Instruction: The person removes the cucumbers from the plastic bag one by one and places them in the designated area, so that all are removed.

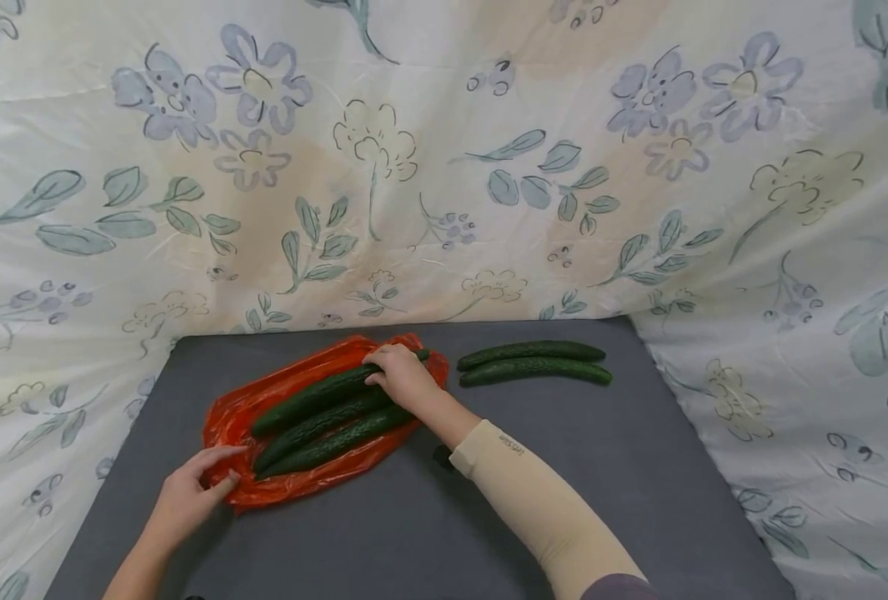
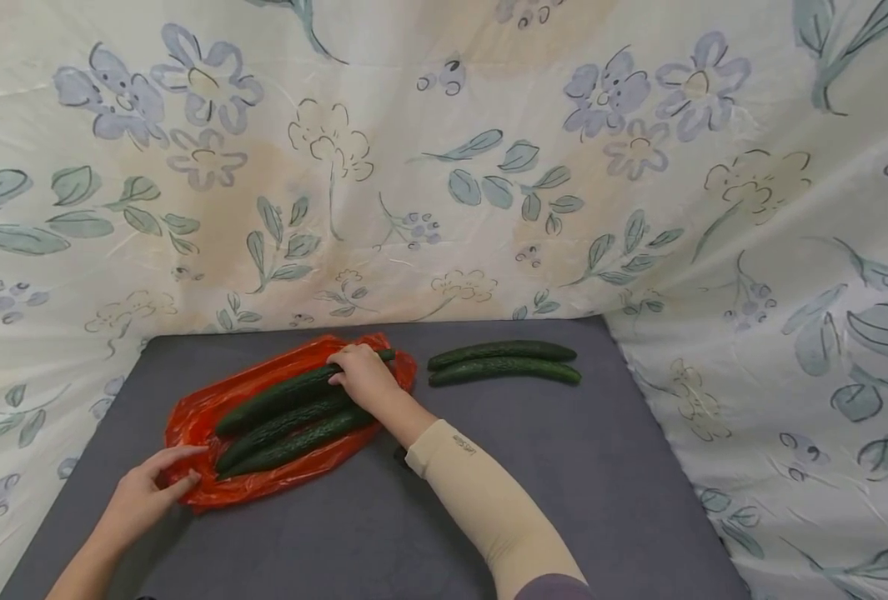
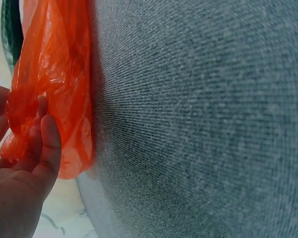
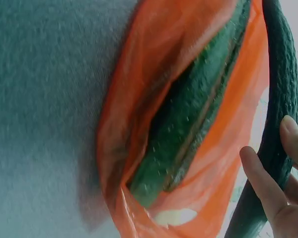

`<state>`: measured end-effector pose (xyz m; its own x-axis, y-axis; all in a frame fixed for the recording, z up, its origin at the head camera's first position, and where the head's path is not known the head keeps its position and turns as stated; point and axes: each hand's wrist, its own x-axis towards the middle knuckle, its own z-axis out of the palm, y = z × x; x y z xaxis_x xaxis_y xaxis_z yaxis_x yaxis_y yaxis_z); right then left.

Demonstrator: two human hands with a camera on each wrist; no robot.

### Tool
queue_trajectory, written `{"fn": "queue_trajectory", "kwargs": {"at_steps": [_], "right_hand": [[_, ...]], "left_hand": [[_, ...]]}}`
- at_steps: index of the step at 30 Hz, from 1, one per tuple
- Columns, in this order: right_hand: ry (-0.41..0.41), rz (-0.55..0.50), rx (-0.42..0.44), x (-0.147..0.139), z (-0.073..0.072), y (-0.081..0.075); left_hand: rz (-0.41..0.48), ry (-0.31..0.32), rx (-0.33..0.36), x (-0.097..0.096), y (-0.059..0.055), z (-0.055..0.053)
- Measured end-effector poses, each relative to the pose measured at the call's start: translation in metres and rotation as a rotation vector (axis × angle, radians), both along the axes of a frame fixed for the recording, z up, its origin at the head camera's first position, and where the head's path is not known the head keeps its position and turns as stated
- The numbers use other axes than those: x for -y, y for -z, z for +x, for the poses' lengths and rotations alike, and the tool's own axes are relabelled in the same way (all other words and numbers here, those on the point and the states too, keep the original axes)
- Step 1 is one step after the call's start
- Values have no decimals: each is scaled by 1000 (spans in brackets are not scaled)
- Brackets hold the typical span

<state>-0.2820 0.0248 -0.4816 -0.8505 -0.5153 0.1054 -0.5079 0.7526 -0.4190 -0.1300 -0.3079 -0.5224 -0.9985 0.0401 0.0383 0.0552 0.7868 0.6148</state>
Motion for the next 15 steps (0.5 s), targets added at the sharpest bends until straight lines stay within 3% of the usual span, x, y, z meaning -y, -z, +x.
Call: {"fn": "queue_trajectory", "kwargs": {"at_steps": [15], "right_hand": [[37, -146, -51, -41, 2, -13]], "left_hand": [[-29, 2, -19, 0, 0, 1]]}}
